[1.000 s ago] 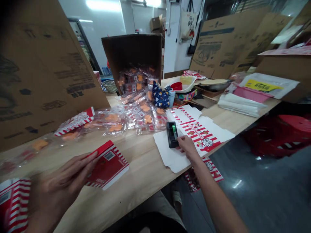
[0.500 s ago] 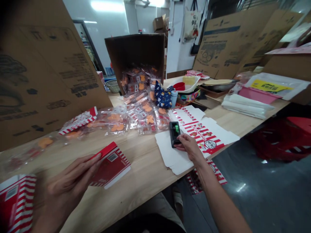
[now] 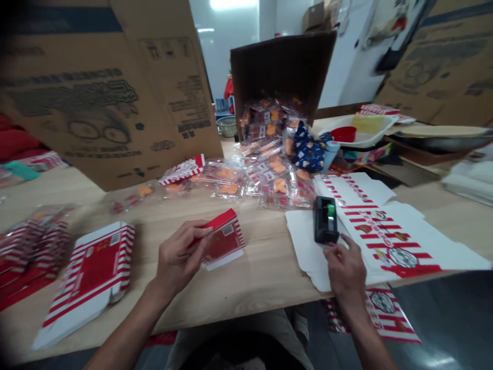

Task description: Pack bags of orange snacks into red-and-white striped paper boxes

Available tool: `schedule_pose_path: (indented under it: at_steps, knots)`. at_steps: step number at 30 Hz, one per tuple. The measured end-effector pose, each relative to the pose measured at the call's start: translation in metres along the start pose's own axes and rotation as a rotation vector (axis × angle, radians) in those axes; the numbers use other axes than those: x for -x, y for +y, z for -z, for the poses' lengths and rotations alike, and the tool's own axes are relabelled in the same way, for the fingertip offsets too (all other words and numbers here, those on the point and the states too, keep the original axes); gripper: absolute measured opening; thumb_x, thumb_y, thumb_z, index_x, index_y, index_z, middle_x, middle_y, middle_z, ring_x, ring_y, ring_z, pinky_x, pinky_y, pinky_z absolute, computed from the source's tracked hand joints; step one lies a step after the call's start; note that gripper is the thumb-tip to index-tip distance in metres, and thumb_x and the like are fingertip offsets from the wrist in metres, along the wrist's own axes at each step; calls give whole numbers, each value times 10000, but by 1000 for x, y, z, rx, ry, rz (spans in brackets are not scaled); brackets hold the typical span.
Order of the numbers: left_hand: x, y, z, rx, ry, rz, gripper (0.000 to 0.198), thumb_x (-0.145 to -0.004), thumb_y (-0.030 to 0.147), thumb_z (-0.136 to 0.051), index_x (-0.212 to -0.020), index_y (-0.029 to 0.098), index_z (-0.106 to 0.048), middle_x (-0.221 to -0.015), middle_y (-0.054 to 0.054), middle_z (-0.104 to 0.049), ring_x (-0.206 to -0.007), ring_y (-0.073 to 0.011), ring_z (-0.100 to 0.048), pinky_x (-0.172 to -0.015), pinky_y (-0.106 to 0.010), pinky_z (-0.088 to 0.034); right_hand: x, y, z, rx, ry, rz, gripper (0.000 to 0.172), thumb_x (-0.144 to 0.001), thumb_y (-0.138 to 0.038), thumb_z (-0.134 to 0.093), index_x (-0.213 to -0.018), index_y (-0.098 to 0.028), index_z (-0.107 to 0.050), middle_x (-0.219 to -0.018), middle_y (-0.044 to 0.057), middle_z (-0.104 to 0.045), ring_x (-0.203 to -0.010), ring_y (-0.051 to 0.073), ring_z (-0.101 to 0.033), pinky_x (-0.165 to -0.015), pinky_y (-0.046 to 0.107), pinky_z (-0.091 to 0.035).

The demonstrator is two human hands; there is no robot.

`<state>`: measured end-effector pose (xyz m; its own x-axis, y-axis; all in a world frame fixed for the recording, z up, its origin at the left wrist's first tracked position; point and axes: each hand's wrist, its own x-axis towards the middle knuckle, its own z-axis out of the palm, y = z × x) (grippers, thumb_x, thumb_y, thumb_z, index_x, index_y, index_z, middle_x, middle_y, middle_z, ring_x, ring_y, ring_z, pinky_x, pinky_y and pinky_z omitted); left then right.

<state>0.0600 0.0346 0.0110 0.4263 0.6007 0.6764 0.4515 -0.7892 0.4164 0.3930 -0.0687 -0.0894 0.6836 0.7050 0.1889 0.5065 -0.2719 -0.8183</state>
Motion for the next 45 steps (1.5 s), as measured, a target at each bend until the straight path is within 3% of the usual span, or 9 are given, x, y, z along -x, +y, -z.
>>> schedule_pose_path:
  at_steps: [1, 4, 7, 11, 17, 24, 28, 35, 45]
  knots:
    - [1, 0, 1, 10, -1, 3, 116, -947, 135, -588, -1009, 192, -667, -1034, -96, -735, -972, -182, -713, -816, -285, -581, 10, -18, 0, -13, 21, 19, 303, -785, -497, -602, -721, -206, -656, -1016, 132, -670, -921, 289, -626, -808, 441, -517]
    - [3, 0, 4, 36, -12, -23, 156, -946, 101, -562, -1046, 191, -641, -1019, -93, -728, -1015, -192, -698, -847, -301, -568, 38, -86, -13, -361, -378, 32, 334, -868, -460, -609, -1027, -197, -740, -687, 19, -620, -583, 171, -550, -549, 305, -465]
    - [5, 0, 7, 40, -35, 18, 207, -946, 102, -549, -1124, 197, -593, -1044, -83, -710, -1019, -187, -691, -874, -300, -553, 53, -149, -40, -599, -717, 98, 446, -897, -380, -602, -1295, -193, -677, -578, -38, -560, -485, 120, -465, -468, 245, -395]
    - [11, -2, 10, 27, -17, 142, 233, -952, 166, -549, -1176, 210, -506, -1074, -76, -678, -943, -177, -703, -829, -283, -559, 51, -191, -67, -708, -872, 217, 275, -904, -330, -564, -1022, -167, -750, -588, -18, -580, -504, 111, -496, -495, 240, -411]
    - [15, -8, 12, 34, -15, 153, 219, -952, 172, -549, -1162, 217, -502, -1093, -80, -682, -989, -189, -698, -852, -287, -545, 47, -196, -69, -599, -763, 365, 188, -892, -271, -581, -736, -188, -642, -601, -8, -569, -557, 118, -504, -523, 237, -395]
    - [15, -8, 14, 40, -44, 67, 202, -944, 114, -536, -1122, 207, -530, -1086, -77, -675, -998, -175, -674, -867, -276, -521, 50, -198, -72, -668, -706, 254, 304, -886, -275, -574, -1103, -149, -746, -535, -63, -475, -481, 89, -398, -473, 230, -329]
    - [19, -8, 12, 37, -18, 106, 266, -941, 145, -564, -1191, 212, -505, -1091, -71, -665, -990, -175, -687, -868, -276, -541, 54, -204, -73, -691, -747, 215, 653, -892, -274, -571, -1521, -145, -447, -542, -93, -492, -489, 95, -416, -488, 228, -352]
    - [24, -6, 8, 94, 31, 134, 356, -936, 172, -598, -1253, 213, -443, -1119, -77, -647, -1024, -182, -701, -872, -278, -572, 62, -207, -88, -767, -787, 72, 731, -858, -308, -584, -1525, -68, -408, -509, -103, -506, -447, 89, -400, -464, 235, -325]
    - [9, -4, 17, 180, -53, 34, 263, -935, 92, -541, -1165, 181, -633, -1095, -91, -695, -1039, -180, -662, -896, -291, -528, 59, -193, -104, -676, -734, 122, 724, -826, -297, -562, -1495, -53, -432, -506, -116, -421, -460, 95, -370, -472, 239, -295]
